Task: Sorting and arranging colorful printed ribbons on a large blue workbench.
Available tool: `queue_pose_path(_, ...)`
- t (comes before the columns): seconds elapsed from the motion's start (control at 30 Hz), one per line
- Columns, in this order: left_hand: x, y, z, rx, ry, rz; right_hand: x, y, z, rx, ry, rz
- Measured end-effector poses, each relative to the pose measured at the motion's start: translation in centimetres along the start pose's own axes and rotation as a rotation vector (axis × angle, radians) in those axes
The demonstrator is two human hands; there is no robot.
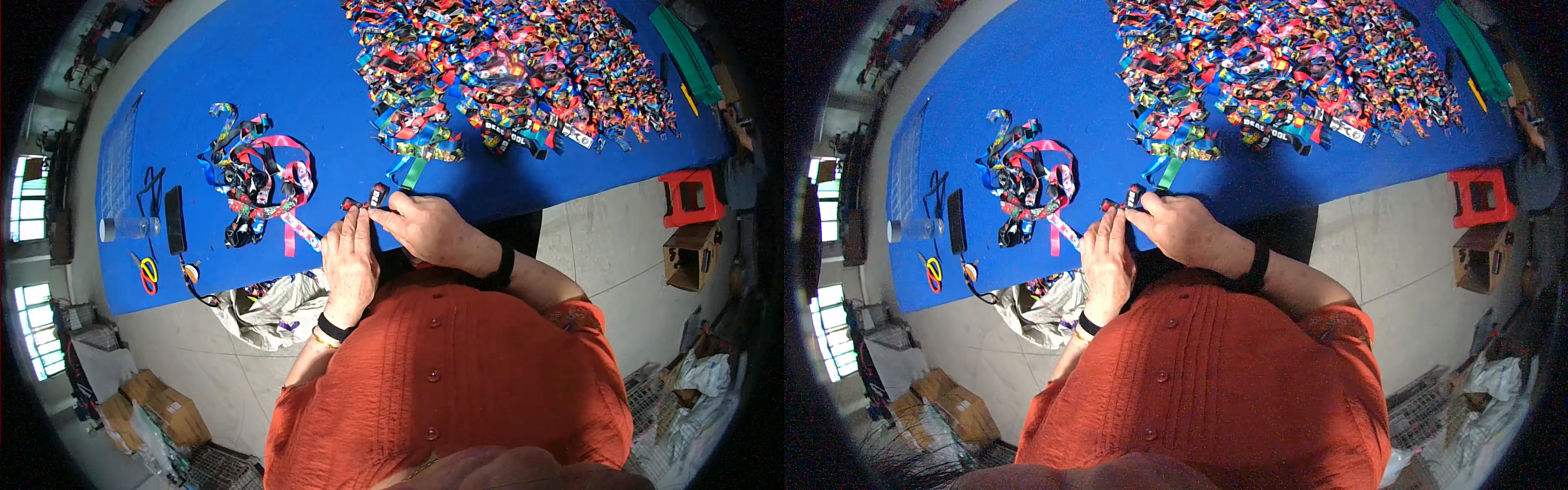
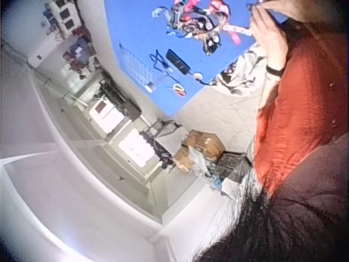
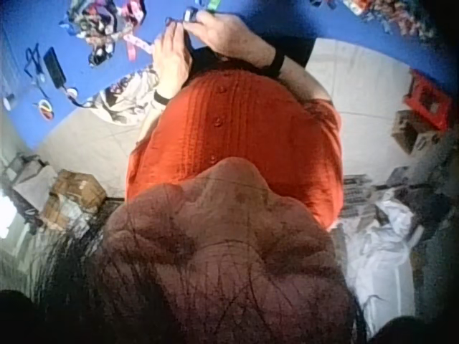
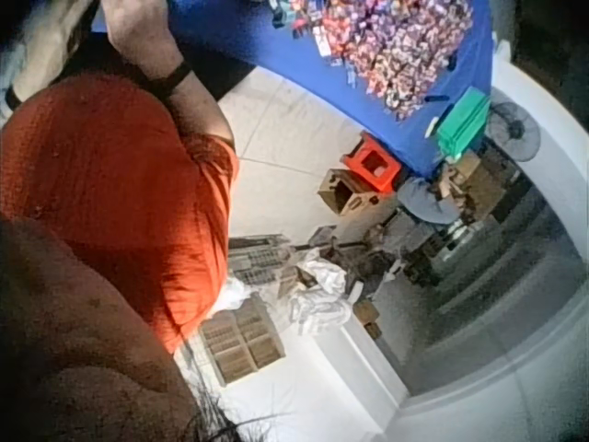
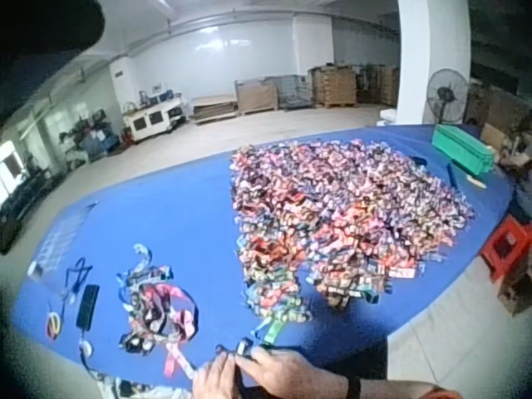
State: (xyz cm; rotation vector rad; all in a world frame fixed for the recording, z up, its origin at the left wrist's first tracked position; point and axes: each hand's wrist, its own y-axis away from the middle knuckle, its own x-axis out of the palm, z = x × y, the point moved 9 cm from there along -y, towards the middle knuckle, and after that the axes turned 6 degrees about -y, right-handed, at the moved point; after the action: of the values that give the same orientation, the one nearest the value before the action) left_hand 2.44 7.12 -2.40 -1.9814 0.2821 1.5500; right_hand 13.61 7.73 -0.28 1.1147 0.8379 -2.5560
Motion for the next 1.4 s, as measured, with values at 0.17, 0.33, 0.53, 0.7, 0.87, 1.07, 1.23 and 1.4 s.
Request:
queue_pose_path(0.17,0.0,0.0,-0.2,0.015,-0.041,-0.022,0.0,0.1,-0.4,-0.004,-0.053,-0.064)
queue_pose_path(0.33,0.2,0.0,-0.4,0.024,-0.052,-0.012,0.2,0.3,-0.4,0.005,-0.014,-0.053)
queue_pose_path(0.53,0.1,0.1,-0.8,0.017,-0.096,0.021,-0.1,0.4,0.3,0.03,-0.036,-0.033)
queue_pose_path(0.7,0.4,0.3,-1.0,0.032,-0.119,0.0,0.8,0.5,0.0,0.089,-0.011,0.044)
queue_pose_path(0.87,0.2,0.4,-1.2,0.036,-0.165,-0.028,1.2,0.9,-0.1,0.106,0.016,0.039)
queue_pose_path(1.07,0.1,0.3,-1.5,0.024,-0.185,0.014,1.9,1.2,-0.3,0.104,0.09,0.039)
queue_pose_path(1.23,0.3,0.4,-1.7,0.055,-0.194,0.01,1.6,1.4,-0.1,0.095,0.107,0.012)
queue_pose_path(1.4,-0.1,0.5,-1.8,0.058,-0.195,0.003,1.6,1.4,0.1,0.093,0.092,-0.022)
